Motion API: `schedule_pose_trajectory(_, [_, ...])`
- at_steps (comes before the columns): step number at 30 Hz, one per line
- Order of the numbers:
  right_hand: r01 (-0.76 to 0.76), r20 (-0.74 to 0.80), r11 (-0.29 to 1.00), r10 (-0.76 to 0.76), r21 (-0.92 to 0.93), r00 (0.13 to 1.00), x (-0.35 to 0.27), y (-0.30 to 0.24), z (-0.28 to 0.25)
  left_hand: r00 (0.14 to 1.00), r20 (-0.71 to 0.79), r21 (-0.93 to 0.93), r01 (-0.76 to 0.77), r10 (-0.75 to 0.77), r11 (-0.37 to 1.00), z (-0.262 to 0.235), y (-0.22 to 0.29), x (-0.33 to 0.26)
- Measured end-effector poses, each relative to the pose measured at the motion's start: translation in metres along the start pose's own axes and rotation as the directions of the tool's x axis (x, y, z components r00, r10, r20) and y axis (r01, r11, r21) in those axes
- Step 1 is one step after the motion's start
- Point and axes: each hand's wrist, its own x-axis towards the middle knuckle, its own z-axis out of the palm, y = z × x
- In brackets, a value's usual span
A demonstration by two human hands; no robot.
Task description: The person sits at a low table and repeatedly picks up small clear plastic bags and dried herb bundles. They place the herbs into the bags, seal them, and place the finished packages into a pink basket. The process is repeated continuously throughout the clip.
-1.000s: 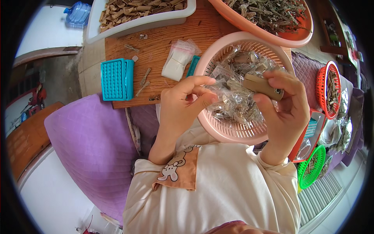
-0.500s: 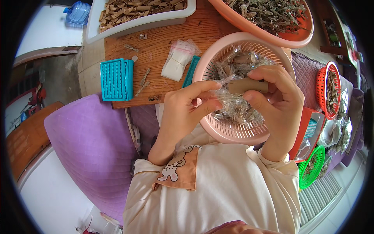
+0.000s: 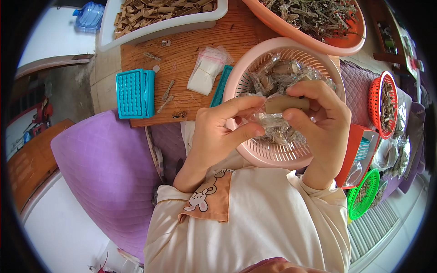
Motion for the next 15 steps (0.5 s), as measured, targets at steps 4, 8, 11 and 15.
schedule_pose_trajectory(4, [0.084,0.095,0.967,-0.063,-0.239,0.993,0.001,0.0,-0.001,1.0,0.001,0.179,0.004,-0.004,0.984,0.002,0.006,0.002])
schedule_pose_trajectory(8, [0.282,0.125,0.902,-0.254,-0.327,0.959,0.002,0.0,0.004,0.999,-0.05,0.202,0.019,-0.009,0.979,0.009,0.003,0.002])
schedule_pose_trajectory(11, [0.374,0.162,0.874,-0.339,-0.309,0.927,0.002,-0.001,0.008,0.998,-0.05,0.193,0.041,-0.032,0.98,0.009,0.002,0.003])
schedule_pose_trajectory(15, [0.431,0.266,0.831,-0.352,-0.351,0.897,0.004,0.007,0.005,0.994,-0.038,-0.061,0.099,-0.101,0.993,0.007,-0.001,0.002])
